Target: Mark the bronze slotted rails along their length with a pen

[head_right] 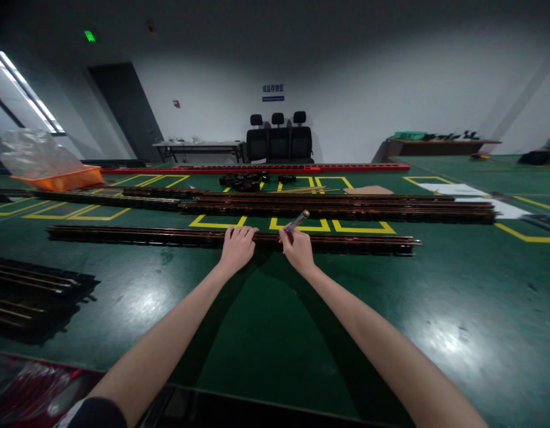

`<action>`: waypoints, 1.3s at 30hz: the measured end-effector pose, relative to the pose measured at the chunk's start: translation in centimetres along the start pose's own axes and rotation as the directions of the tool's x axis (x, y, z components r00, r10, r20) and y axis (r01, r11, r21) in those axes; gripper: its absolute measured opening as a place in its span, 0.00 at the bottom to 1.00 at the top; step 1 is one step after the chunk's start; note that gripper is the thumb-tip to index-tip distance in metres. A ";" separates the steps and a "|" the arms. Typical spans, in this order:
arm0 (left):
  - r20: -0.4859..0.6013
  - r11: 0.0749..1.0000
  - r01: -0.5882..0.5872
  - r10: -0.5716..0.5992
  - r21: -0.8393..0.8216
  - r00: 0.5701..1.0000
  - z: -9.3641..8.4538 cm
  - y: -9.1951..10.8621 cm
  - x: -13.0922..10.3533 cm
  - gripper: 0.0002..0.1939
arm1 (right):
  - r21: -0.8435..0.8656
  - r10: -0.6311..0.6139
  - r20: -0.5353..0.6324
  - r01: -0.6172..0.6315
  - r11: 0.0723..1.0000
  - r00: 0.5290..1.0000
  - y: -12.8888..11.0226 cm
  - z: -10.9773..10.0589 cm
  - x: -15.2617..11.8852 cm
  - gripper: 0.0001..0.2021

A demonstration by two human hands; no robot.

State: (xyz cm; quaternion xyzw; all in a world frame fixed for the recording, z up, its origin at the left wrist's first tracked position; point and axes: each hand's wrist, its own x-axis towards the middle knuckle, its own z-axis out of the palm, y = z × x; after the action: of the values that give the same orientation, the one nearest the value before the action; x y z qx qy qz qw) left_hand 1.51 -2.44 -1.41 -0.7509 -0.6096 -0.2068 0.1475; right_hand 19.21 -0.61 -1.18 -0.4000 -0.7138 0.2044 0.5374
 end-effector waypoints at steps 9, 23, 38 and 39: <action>-0.010 1.000 0.013 -0.014 -0.007 1.000 -0.2 0.1 0.0 0.20 | 0.014 0.001 0.005 -0.001 1.000 1.000 0.2 0.0 -0.1 0.21; 0.012 1.000 0.022 -0.022 0.022 1.000 -0.1 -0.2 0.0 0.21 | 0.016 -0.012 0.013 0.012 1.000 1.000 0.1 0.0 -0.1 0.21; 0.050 0.999 0.030 -0.031 0.020 0.998 -0.2 -0.1 0.1 0.21 | 0.021 -0.011 0.001 0.011 1.000 1.000 0.1 0.0 -0.1 0.21; 0.048 0.999 0.028 -0.029 0.022 0.998 -0.2 -0.1 0.1 0.21 | 0.024 -0.007 0.000 0.007 1.000 1.000 0.2 0.1 -0.1 0.21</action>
State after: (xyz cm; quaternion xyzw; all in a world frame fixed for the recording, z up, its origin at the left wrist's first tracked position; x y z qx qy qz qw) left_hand 1.39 -2.48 -1.17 -0.7453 -0.6258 -0.1841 0.1377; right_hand 19.22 -0.56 -1.37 -0.3911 -0.7127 0.2110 0.5427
